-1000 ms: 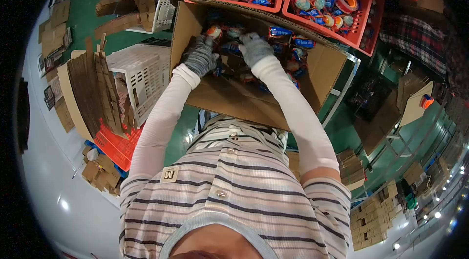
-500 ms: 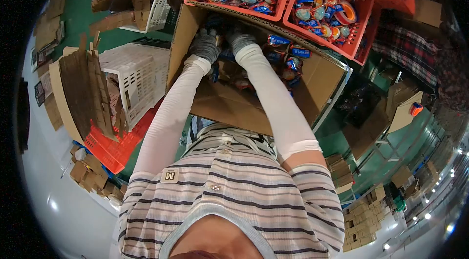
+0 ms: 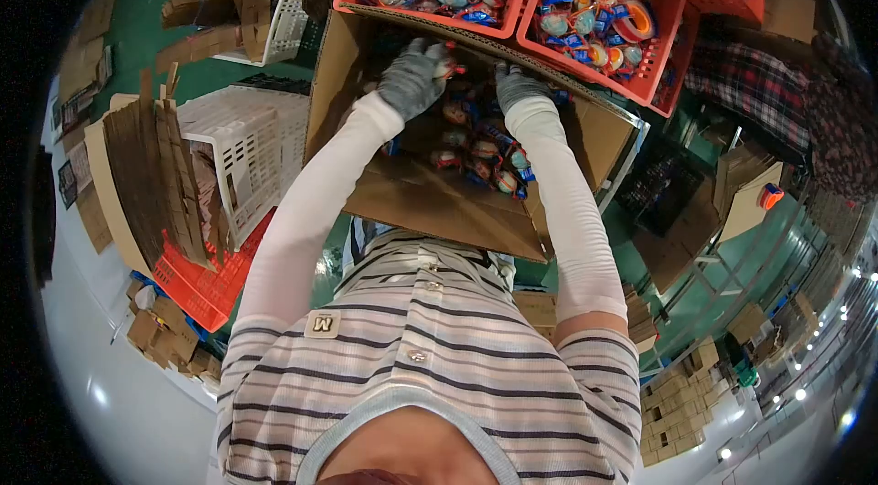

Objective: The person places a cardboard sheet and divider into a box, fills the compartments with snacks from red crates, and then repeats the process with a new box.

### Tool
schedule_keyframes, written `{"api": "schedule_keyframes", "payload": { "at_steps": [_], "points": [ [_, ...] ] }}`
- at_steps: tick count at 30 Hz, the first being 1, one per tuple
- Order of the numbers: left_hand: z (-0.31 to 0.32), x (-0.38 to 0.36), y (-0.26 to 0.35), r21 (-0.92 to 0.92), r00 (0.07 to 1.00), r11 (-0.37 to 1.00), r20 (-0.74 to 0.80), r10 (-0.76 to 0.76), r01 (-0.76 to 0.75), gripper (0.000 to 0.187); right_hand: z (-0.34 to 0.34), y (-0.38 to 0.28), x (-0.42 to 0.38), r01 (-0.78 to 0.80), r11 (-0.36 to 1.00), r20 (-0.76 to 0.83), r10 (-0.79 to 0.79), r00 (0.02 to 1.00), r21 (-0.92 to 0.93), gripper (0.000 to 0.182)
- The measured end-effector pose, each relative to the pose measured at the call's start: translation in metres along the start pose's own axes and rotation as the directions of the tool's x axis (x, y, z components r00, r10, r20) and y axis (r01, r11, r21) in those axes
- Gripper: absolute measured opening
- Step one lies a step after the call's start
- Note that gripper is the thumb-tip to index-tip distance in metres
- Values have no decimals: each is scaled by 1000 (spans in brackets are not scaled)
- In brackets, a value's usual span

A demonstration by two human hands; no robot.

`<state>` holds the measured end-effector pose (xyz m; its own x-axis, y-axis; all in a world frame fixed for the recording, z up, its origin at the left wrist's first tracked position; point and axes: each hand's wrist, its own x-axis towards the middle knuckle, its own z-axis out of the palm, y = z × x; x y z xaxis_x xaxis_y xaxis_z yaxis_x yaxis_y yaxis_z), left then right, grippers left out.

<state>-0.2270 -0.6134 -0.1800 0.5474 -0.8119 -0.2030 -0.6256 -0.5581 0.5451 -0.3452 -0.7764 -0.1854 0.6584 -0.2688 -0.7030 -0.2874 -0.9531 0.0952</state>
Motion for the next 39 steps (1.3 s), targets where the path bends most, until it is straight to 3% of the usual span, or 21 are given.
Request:
{"api": "schedule_keyframes", "payload": {
  "at_steps": [2,4,5,7,9,11,16,17,19,21,22,23,24,25,26,27,28,31,32,34,39],
  "points": [
    [16,25,13,55,993,994,71,94,-98,39,17,8,0,5,999,1,-4,1000,-49,49],
    [30,44,29,-113,942,978,308,-135,177,34,25,10,1,-50,999,67,50,996,-8,50],
    [44,46,27,-117,942,978,311,-129,173,34,28,11,0,-102,994,134,97,986,30,51],
    [64,45,28,275,932,920,308,192,-280,30,32,15,0,-107,991,154,93,984,85,49],
    [72,44,37,262,939,924,278,203,-278,28,37,17,0,-105,984,174,79,981,143,48],
    [79,47,40,100,955,981,261,138,-169,26,40,22,11,-74,986,234,38,971,146,42],
    [92,52,35,202,941,949,288,177,-241,26,68,21,27,-185,946,112,161,981,266,46],
    [96,58,35,206,949,967,305,84,-151,26,67,19,21,-202,943,77,188,979,266,50],
    [115,67,29,217,951,975,310,-22,-49,26,67,17,12,-176,931,47,170,984,320,52],
    [142,78,6,166,983,981,170,73,-101,29,64,19,22,-131,917,-8,145,989,376,54],
    [128,76,9,175,985,980,163,62,-91,29,69,23,26,-90,963,109,65,992,254,58],
    [100,72,21,128,940,992,338,-39,-5,31,73,24,28,-31,991,234,-1,972,130,95],
    [70,70,34,98,855,991,504,-124,86,34,66,22,25,-84,974,242,32,970,208,70],
    [55,67,42,81,733,981,654,-187,178,37,58,19,21,-77,975,234,26,972,210,70],
    [62,62,32,84,738,980,648,-190,178,37,47,18,15,-53,974,216,4,976,222,62],
    [70,51,16,63,889,997,458,14,-48,37,37,19,9,-35,972,200,-13,980,234,56],
    [75,41,4,89,938,958,247,243,-272,37,29,21,-3,-39,971,200,-8,980,234,56],
    [9,-1,15,-62,996,995,43,81,-78,32,-2,24,-30,42,997,20,-43,999,71,37],
    [-4,-19,7,27,993,994,-41,106,-105,29,-15,23,-32,39,988,20,-43,999,152,35],
    [-50,-58,18,-226,990,971,-102,-97,72,27,-13,22,-23,124,957,-111,-98,989,264,31],
    [-84,-117,-10,21,989,996,-121,-85,88,22,-2,-5,28,265,896,-283,-167,945,356,32]
  ]
}}
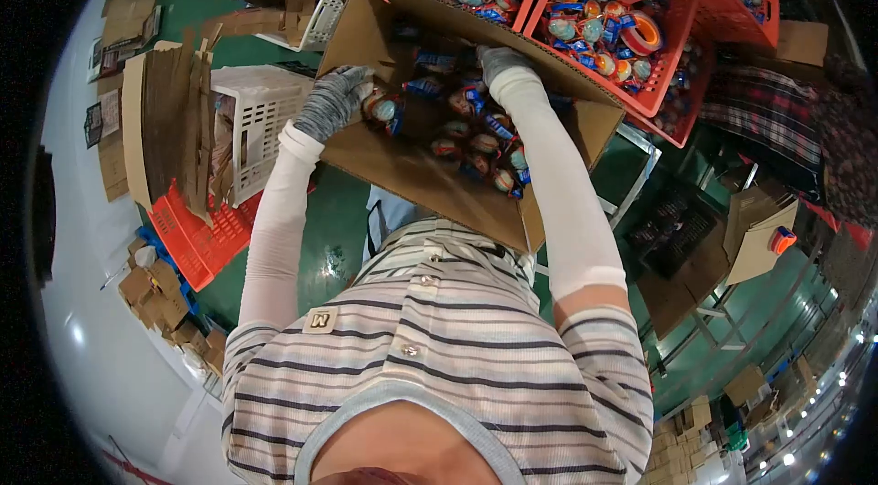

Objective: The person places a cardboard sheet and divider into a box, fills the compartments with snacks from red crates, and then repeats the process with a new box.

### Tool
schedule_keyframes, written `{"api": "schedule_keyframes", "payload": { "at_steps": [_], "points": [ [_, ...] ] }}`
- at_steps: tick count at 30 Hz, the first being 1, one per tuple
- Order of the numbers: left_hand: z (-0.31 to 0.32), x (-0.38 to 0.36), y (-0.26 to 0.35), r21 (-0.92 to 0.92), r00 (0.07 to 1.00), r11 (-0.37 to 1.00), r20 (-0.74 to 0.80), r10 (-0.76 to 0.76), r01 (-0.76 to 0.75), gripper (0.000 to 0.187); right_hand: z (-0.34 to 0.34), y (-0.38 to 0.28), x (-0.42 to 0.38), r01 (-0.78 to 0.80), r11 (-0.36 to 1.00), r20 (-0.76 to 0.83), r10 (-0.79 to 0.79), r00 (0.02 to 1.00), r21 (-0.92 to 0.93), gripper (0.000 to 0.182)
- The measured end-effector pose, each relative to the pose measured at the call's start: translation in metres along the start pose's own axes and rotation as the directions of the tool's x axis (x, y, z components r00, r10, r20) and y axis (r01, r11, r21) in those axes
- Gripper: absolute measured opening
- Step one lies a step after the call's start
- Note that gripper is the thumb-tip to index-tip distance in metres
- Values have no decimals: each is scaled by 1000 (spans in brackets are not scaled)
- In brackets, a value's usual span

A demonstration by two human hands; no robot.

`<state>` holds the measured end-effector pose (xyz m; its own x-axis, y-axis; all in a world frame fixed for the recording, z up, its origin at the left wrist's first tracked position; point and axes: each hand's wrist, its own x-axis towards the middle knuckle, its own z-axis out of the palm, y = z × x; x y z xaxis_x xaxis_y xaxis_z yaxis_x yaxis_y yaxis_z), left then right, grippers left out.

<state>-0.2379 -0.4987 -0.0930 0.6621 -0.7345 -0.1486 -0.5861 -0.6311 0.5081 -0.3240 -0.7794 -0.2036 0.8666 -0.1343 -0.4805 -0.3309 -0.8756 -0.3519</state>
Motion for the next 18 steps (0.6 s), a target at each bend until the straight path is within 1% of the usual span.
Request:
{"api": "schedule_keyframes", "payload": {
  "at_steps": [1,2,3,4,5,6,7,8,9,10,11,12,13,14,15,16,17,18],
  "points": [
    [-3,-4,0,4,1000,1000,0,-5,5,22,1,-5,4,41,998,-33,-40,999,36,34],
    [-6,-6,-2,38,997,999,62,36,-38,23,2,-11,8,49,998,-37,-48,998,37,34],
    [-9,-7,-3,66,989,994,128,76,-85,24,4,-16,11,-7,999,56,10,998,-52,37],
    [-8,-6,-3,66,989,994,126,76,-84,24,2,-21,13,-58,987,144,79,986,-147,40],
    [-4,-3,-3,119,982,988,176,72,-94,26,-3,-25,10,-60,986,169,86,982,-155,44],
    [2,0,-1,165,971,980,230,68,-108,27,-3,-25,11,-67,985,171,95,981,-159,44],
    [-5,7,13,184,939,980,343,9,-77,31,2,-21,12,-107,980,164,135,977,-170,44],
    [2,18,16,173,938,981,345,24,-89,31,5,-16,13,-150,972,153,178,972,-180,44],
    [12,29,19,200,898,961,431,91,-193,31,10,-13,12,-166,968,153,196,969,-187,44],
    [21,40,21,216,844,929,515,153,-300,31,15,-10,7,-206,967,92,221,971,-152,43],
    [54,50,11,304,801,833,545,247,-463,32,14,-9,3,-245,962,26,250,968,-116,42],
    [90,62,1,384,750,701,573,330,-601,33,9,-10,-4,-228,972,16,229,973,-61,40],
    [95,75,11,344,782,786,564,265,-514,36,6,-12,-3,-193,976,-7,193,981,-99,40],
    [87,85,28,367,797,841,592,118,-397,39,7,-13,-5,-160,978,-21,158,987,-138,41],
    [100,92,24,387,815,824,560,145,-413,40,3,-11,1,-189,981,213,194,957,-45,40],
    [120,100,16,413,836,807,522,170,-422,41,-1,-26,1,-85,944,131,132,983,-318,36],
    [133,112,9,406,837,810,518,177,-423,41,1,-28,8,-40,945,131,87,988,-323,35],
    [148,121,1,289,783,871,602,158,-398,41,7,-30,8,6,947,143,42,989,-321,35]
  ]
}}
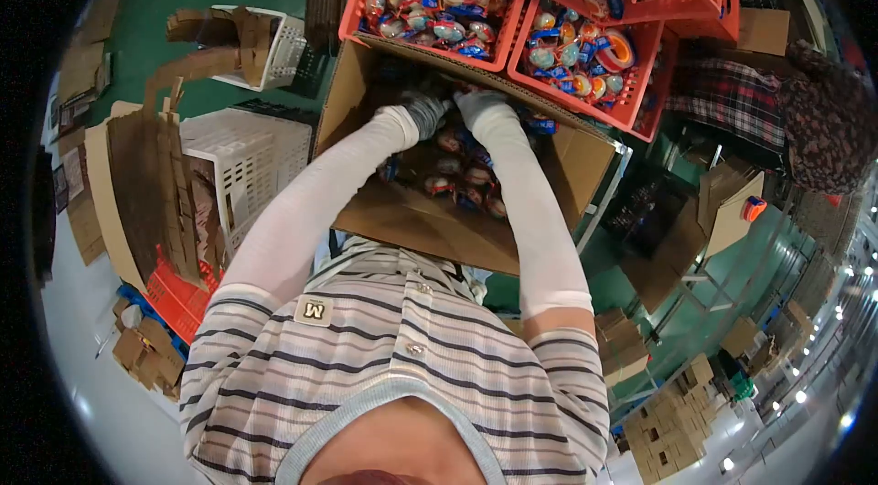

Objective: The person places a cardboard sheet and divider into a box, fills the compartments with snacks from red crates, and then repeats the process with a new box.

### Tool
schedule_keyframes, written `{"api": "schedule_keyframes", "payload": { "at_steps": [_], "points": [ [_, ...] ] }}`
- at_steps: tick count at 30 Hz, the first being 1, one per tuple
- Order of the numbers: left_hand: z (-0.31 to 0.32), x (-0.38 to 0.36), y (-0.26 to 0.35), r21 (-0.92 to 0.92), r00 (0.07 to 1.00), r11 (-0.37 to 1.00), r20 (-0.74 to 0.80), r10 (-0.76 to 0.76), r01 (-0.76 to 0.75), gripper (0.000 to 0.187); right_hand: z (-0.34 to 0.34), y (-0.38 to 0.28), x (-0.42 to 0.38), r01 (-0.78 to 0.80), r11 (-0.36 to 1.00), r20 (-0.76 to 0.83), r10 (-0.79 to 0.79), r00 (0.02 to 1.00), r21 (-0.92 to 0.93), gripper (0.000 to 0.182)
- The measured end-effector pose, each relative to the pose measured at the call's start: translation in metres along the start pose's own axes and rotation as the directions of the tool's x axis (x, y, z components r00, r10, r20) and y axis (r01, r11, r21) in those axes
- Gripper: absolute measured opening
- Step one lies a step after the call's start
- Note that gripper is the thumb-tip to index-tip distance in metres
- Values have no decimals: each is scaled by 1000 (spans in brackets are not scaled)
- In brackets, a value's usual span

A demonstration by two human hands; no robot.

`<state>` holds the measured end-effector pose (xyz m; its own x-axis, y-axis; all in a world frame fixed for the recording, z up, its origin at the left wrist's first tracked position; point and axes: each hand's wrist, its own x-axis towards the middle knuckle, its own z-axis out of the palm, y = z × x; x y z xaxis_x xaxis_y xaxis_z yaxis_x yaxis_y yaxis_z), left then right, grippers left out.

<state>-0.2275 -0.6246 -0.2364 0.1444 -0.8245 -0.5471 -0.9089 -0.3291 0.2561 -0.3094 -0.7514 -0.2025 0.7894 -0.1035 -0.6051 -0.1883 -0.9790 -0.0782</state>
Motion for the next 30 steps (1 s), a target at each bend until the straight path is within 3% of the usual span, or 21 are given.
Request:
{"api": "schedule_keyframes", "payload": {
  "at_steps": [1,2,4,5,6,8,12,14,15,16,18,19,20,22,23,24,26,27,28,30],
  "points": [
    [2,1,1,-133,994,991,100,42,-28,42,3,2,7,1,995,90,-9,996,96,35],
    [4,0,2,-143,993,989,107,42,-27,42,8,3,6,4,995,102,-13,995,97,35],
    [-7,-6,-5,-179,999,984,-17,-28,25,44,23,3,10,-100,994,-277,85,957,-40,34],
    [-31,-15,0,-293,982,952,185,-37,91,45,25,5,11,-148,989,-400,133,907,-7,31],
    [-23,-13,0,-295,980,951,194,-33,91,45,25,15,12,-169,952,-215,227,950,256,36],
    [-16,-11,2,-265,991,963,108,79,-48,46,37,20,8,-137,928,-338,260,905,346,40],
    [-35,-5,17,-397,985,914,174,-17,86,47,45,23,10,-176,934,-329,280,902,312,45],
    [-32,2,13,-297,997,954,36,61,-47,49,57,26,13,-188,921,-354,311,882,341,46],
    [-13,7,13,-286,997,958,-77,-29,6,50,62,27,13,-196,916,-342,321,883,351,46],
    [-16,4,14,-285,997,958,-70,-27,6,50,71,31,16,-161,919,-382,303,873,360,44],
    [-39,-8,17,-87,977,996,-213,17,-36,52,47,25,4,-243,891,-208,340,917,382,39],
    [-53,-11,18,-317,999,948,-9,-34,29,51,56,26,2,-205,940,-289,283,915,272,33],
    [-43,-5,14,-317,999,948,-1,-32,30,51,34,21,-7,-93,937,-299,200,933,336,27],
    [-21,6,-1,-335,995,939,79,-62,85,49,42,15,5,-81,996,-280,88,956,35,25],
    [-23,-3,-4,-286,990,954,-133,54,-90,43,23,8,11,-121,990,-14,122,992,66,28],
    [-27,-6,-6,-283,991,955,-128,49,-84,43,18,5,17,-143,988,-14,144,989,49,29],
    [-40,-11,-14,-272,997,962,-81,11,-32,38,25,9,26,-144,988,-170,151,974,51,27],
    [-51,-27,-14,-352,956,933,-292,-26,-82,34,8,0,3,-145,980,-274,178,945,135,27],
    [-62,-44,-17,-350,956,934,-292,-37,-71,34,-8,-10,-12,-134,982,-278,168,946,135,27],
    [-77,-74,-23,-321,934,947,-345,-96,-21,33,-30,-39,-32,-94,992,22,92,996,90,29]
  ]
}}
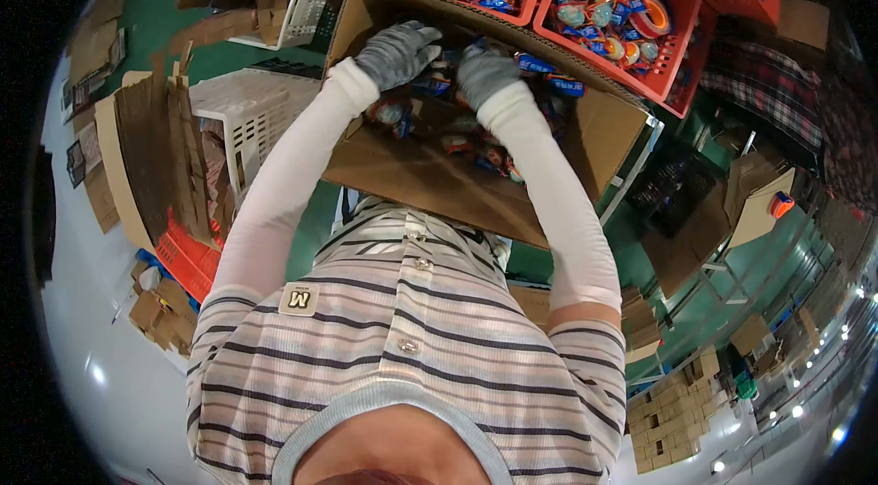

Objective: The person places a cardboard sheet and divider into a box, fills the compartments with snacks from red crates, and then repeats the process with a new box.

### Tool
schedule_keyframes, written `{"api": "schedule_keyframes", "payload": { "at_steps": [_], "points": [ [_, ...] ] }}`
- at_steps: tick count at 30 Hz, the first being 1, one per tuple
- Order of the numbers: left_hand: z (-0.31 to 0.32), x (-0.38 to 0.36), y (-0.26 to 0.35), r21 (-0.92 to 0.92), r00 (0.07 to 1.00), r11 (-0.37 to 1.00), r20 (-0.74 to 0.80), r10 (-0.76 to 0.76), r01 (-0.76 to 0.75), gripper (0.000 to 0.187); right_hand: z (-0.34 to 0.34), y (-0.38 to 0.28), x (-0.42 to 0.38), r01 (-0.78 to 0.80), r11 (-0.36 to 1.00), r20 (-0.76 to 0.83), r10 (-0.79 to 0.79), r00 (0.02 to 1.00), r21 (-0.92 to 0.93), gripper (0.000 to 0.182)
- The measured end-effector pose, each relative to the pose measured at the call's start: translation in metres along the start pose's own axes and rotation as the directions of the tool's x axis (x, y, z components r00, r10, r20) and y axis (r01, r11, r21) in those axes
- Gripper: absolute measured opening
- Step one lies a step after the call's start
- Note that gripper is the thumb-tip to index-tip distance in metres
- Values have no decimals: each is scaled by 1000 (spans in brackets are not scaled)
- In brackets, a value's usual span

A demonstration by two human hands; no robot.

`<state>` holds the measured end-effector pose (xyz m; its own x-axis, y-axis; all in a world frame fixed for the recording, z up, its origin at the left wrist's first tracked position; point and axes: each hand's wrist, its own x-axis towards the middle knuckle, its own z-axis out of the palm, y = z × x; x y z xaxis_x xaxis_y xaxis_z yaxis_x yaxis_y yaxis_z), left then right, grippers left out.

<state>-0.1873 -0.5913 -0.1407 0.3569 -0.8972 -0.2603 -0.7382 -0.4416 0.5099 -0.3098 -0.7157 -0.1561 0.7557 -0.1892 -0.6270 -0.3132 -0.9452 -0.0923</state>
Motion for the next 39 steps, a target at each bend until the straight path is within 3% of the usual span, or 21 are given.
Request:
{"api": "schedule_keyframes", "payload": {
  "at_steps": [2,5,7,8,10,12,14,15,16,18,19,20,22,25,27,31,32,34,36,37,39],
  "points": [
    [-13,-23,-4,-23,1000,1000,-2,-17,17,33,2,-29,-22,488,866,-83,-481,873,114,30],
    [-19,-41,0,-68,999,996,4,-50,50,34,116,-79,8,647,748,-288,-594,751,146,31],
    [-19,-48,1,-53,998,996,5,-65,65,35,156,-95,27,450,766,-394,-279,876,458,39],
    [-18,-50,0,-52,998,996,2,-70,70,35,123,-96,17,455,765,-394,-285,874,456,39],
    [-17,-53,-1,-21,997,996,-4,-81,81,35,52,-86,-5,480,825,156,-538,828,299,37],
    [-17,-57,-2,0,996,996,15,-92,92,33,52,-72,-21,469,864,158,-497,853,183,37],
    [-15,-58,-5,85,991,995,117,-66,57,31,62,-58,-29,564,740,-287,-487,825,366,57],
    [-15,-58,-6,85,991,995,118,-66,56,31,60,-49,-30,432,805,-64,-447,892,407,66],
    [-18,-59,-4,119,986,991,151,-75,57,31,47,-50,-37,429,805,-61,-444,894,410,66],
    [-16,-57,-5,154,980,987,183,-82,54,30,24,-50,-46,169,934,293,-265,919,316,42],
    [-10,-56,-10,141,984,988,160,-78,56,30,64,-38,-32,203,930,307,-299,903,308,45],
    [-7,-54,-13,131,988,990,134,-76,59,29,87,-37,-15,200,930,305,-296,905,309,45],
    [-12,-55,-10,146,990,989,130,-57,38,28,114,-43,6,447,868,48,-467,883,218,49],
    [-18,-54,-8,192,994,981,103,-35,14,25,62,-72,10,318,919,131,-354,926,230,46],
    [-14,-52,-11,288,981,958,184,-56,0,23,54,-71,12,251,940,175,-295,939,232,45],
    [-2,-50,-5,489,912,871,376,-164,-45,26,85,-49,30,518,827,97,-547,832,221,35],
    [6,-48,-2,559,821,822,515,-246,-105,28,73,-50,23,578,787,81,-604,793,214,32],
    [23,-45,-2,615,660,765,658,-363,-192,31,59,-41,19,459,875,151,-480,864,154,29],
    [41,-44,-6,612,692,782,616,-377,-119,32,59,-32,24,339,940,-64,-337,939,22,36],
    [51,-45,-8,611,706,786,596,-383,-90,32,42,-37,24,248,966,108,-255,961,77,32],
    [66,-49,-13,600,739,799,553,-384,-34,33,44,-44,25,233,966,43,-239,970,115,31]
  ]
}}
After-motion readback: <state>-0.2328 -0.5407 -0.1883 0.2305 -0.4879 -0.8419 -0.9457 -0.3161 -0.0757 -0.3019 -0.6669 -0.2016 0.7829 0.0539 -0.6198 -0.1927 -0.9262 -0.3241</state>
